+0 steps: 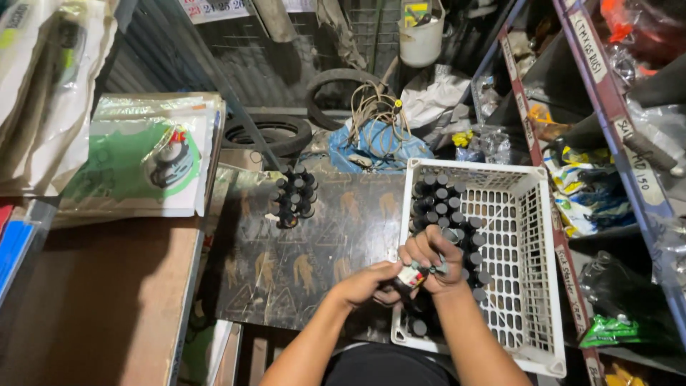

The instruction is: Wiping small black cylindrical parts with a cloth and placing them into a white crate.

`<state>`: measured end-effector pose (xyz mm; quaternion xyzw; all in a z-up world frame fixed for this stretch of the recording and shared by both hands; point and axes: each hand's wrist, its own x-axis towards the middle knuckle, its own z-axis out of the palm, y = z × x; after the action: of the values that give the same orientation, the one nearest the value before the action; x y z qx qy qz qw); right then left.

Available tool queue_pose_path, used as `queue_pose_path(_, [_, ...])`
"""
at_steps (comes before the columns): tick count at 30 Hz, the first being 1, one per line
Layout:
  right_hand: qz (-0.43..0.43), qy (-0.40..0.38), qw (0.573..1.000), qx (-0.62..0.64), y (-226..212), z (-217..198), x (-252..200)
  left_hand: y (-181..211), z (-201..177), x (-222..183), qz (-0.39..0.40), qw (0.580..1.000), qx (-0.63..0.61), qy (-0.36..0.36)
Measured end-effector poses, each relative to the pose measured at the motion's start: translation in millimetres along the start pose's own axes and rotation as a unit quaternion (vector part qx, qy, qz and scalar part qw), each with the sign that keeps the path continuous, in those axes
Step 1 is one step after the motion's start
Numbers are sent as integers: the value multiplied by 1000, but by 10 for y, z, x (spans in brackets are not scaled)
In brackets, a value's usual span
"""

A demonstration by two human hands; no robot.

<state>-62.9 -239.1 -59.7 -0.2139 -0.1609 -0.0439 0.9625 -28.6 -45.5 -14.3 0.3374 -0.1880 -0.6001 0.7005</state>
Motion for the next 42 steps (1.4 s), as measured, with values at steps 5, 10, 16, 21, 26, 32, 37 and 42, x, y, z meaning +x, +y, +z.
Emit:
queue_pose_path(5, [18, -81, 996, -37, 32, 286, 223, -198, -239, 10, 12, 986, -142, -88])
queue_pose_path(10, [-16, 302, 911, -281, 218, 779, 406, 160, -208, -52, 31, 913, 384, 135])
queue_pose_path(16, [-22, 349, 876, -331, 102, 637, 477, 113, -92, -13, 132, 672, 650, 329])
queue_pose_path(21, [96, -4, 994, 53, 24, 579, 415, 43, 92, -85, 145, 981, -96, 90])
queue_pose_path(26, [53, 387, 907, -158, 194, 862, 411, 86, 30, -7, 176, 940, 162, 242])
queue_pose_path(32, [58, 403, 874, -265, 468, 1064, 330, 369, 279, -122, 239, 721, 465, 454])
queue_pose_path(37, [5, 398, 867, -301, 589, 987, 307, 408, 216, -225, 209, 672, 577, 415])
queue_pose_path(42, [10, 303, 689, -659, 705, 895, 265, 550, 348, -244, 316, 792, 342, 396])
